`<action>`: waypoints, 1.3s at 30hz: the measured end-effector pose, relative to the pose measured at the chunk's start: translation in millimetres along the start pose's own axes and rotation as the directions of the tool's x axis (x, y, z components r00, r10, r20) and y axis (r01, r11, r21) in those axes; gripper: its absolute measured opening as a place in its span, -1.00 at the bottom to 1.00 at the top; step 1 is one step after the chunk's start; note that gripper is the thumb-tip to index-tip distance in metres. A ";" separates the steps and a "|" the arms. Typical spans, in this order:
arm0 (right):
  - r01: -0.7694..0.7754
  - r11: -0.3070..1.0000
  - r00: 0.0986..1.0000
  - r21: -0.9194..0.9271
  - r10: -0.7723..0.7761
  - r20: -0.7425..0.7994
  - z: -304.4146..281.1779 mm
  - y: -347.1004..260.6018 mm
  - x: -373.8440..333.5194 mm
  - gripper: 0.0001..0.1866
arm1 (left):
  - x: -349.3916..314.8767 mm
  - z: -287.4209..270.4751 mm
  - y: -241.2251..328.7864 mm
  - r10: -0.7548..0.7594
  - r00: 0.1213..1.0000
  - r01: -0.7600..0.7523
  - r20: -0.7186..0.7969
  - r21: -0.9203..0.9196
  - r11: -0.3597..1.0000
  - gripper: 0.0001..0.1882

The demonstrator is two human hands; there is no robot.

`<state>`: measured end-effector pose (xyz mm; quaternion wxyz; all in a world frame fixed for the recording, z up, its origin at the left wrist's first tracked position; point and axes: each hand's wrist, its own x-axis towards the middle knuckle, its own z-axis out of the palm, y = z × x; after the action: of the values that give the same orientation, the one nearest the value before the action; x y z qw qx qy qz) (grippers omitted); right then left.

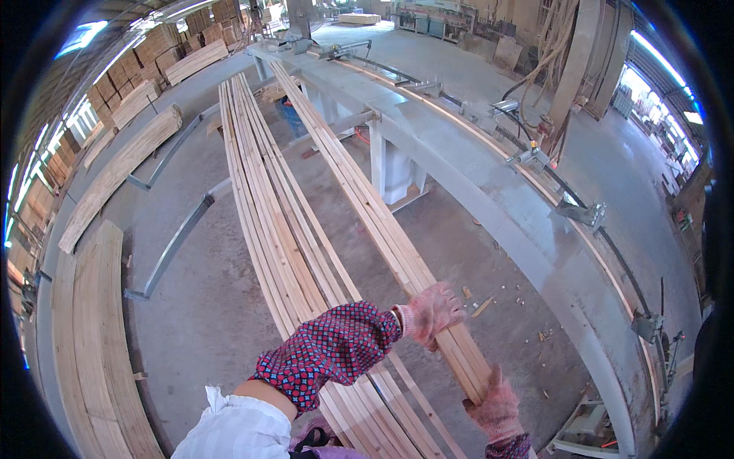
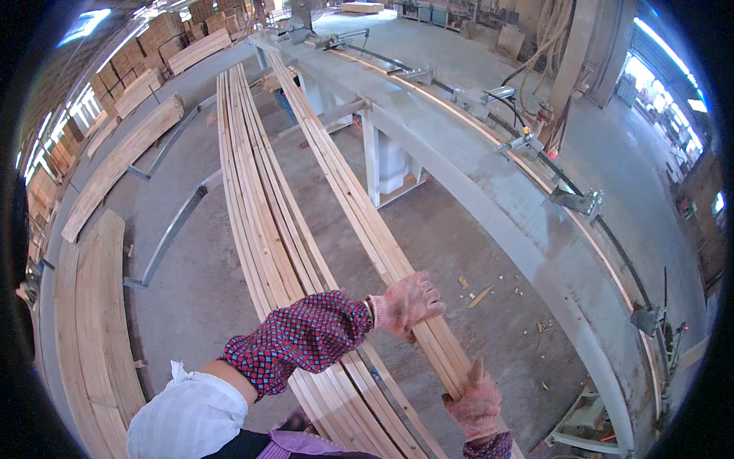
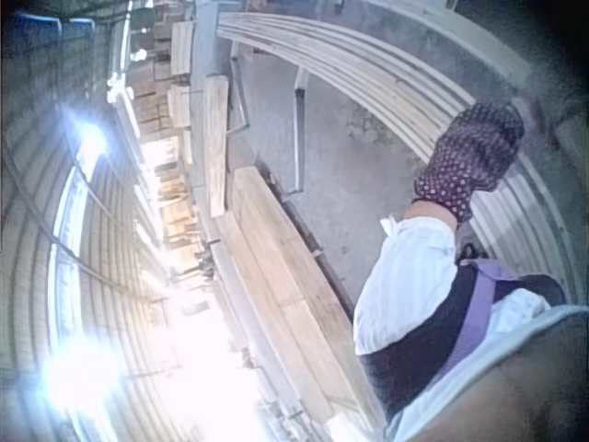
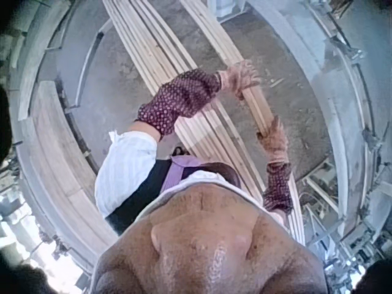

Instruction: The person picks up a long thin piece of wood from a stack and breaks it into smaller sections by hand and with their foot.

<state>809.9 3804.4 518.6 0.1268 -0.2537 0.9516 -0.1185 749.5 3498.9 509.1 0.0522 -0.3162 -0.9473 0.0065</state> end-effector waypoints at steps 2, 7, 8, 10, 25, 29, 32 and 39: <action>-0.158 0.986 0.987 0.058 0.155 0.044 16.0 19.2 -21.2 0.08 | -0.6 1.5 12.2 -0.024 0.999 0.023 0.037 0.011 1.000 -0.23; -0.156 0.987 0.958 0.031 0.144 0.247 23.4 8.8 -65.1 0.07 | -38.4 -7.4 58.3 -0.045 0.976 0.048 0.211 -0.011 0.999 -0.27; -0.173 0.985 0.951 0.026 0.160 0.264 20.0 3.7 -71.7 0.06 | -44.6 -4.7 64.9 -0.052 0.977 0.055 0.209 -0.008 0.998 -0.28; -0.204 0.979 0.936 0.016 0.191 0.296 15.6 -3.0 -79.9 0.04 | -55.8 -6.2 74.6 -0.068 0.977 0.069 0.204 0.000 0.998 -0.30; -0.139 0.986 0.976 0.088 0.121 0.183 32.7 -38.7 -39.2 -0.05 | -76.9 -3.8 21.3 -0.096 0.974 0.102 0.207 -0.017 0.995 -0.24; -0.142 0.987 0.974 0.074 0.126 0.186 32.3 -56.0 -19.8 -0.06 | -86.1 -5.9 -1.3 -0.094 0.975 0.092 0.199 0.023 0.996 -0.24; -0.112 0.991 0.981 0.066 0.100 0.167 36.9 -56.3 -14.9 -0.06 | -87.9 -7.9 -4.3 -0.119 0.973 0.113 0.198 0.045 0.993 -0.22; 0.065 0.816 0.997 0.574 -0.033 -0.065 63.0 -0.7 20.6 -0.18 | -95.8 1.4 -11.1 -0.120 0.983 0.120 0.140 0.010 0.993 -0.14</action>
<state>811.9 3783.1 455.8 0.1698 -0.2247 0.8674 -0.4103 818.8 3432.6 499.2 -0.0140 -0.2572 -0.9659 0.0261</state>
